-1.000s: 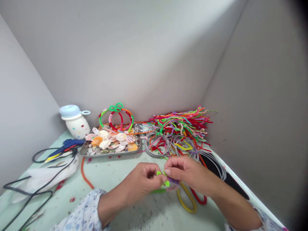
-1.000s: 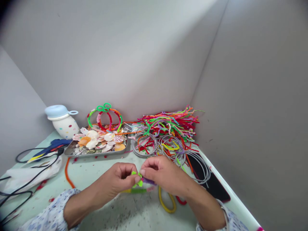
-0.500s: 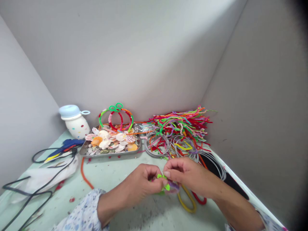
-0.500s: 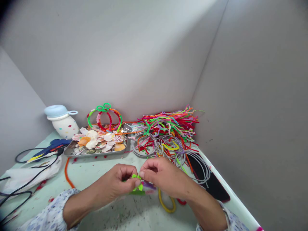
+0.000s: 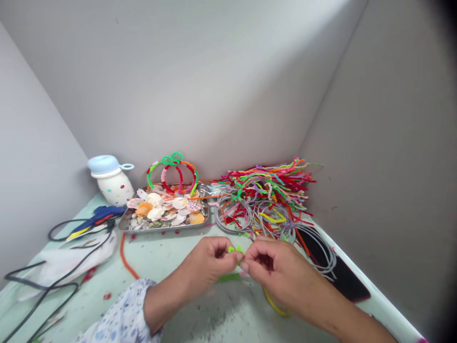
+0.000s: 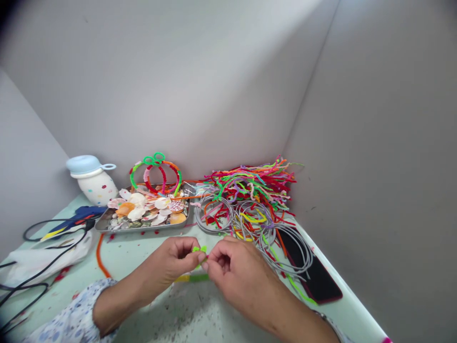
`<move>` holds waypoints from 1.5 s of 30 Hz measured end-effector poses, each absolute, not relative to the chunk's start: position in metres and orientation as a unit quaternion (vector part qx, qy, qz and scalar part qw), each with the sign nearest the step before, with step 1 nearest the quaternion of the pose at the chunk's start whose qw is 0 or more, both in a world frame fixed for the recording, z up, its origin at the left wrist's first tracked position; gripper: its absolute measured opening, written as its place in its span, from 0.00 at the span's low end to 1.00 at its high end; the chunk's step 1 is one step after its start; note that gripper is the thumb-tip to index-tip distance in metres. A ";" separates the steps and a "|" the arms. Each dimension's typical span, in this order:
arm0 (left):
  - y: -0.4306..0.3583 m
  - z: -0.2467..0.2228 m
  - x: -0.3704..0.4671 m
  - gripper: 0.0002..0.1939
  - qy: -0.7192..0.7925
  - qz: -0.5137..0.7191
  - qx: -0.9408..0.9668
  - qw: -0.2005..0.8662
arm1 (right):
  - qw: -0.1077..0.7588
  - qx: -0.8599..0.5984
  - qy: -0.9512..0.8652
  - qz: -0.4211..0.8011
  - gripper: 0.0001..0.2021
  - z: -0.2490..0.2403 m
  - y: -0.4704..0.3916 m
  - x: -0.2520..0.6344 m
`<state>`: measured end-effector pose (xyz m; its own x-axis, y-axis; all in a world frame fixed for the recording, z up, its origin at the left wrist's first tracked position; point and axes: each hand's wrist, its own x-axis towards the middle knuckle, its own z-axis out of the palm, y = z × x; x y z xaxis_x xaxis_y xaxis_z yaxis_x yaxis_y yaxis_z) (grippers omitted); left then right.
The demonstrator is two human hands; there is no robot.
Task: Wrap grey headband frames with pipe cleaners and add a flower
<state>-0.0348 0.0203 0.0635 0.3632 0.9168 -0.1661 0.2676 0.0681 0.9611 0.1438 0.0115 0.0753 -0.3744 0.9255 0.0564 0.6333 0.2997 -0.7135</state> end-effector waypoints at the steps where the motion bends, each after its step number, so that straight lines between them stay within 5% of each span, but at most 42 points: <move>1: 0.020 0.064 -0.035 0.16 0.483 0.295 0.615 0.548 | 0.240 -0.508 -0.770 0.302 0.07 0.074 0.011 0.143; 20: 0.024 0.060 -0.041 0.20 0.382 0.365 0.537 0.657 | 0.223 -0.449 -0.753 0.426 0.05 0.080 0.027 0.158; 26: 0.024 0.060 -0.040 0.18 0.417 0.335 0.557 0.636 | 0.203 -0.459 -0.780 0.374 0.03 0.084 0.028 0.157; 32: 0.039 0.054 -0.053 0.23 0.377 0.433 0.515 0.637 | 0.246 -0.494 -0.770 0.321 0.06 0.089 0.042 0.172; 37: 0.058 0.023 -0.061 0.20 0.498 0.544 0.466 0.488 | 0.320 -0.551 -0.732 0.243 0.12 0.113 0.077 0.183; 41: 0.047 -0.001 -0.048 0.15 0.505 0.512 0.515 0.466 | 0.369 -0.497 -0.760 0.199 0.12 0.135 0.117 0.148; 45: 0.032 -0.015 -0.039 0.11 0.482 0.462 0.591 0.452 | 0.329 -0.408 -0.838 0.150 0.12 0.141 0.155 0.072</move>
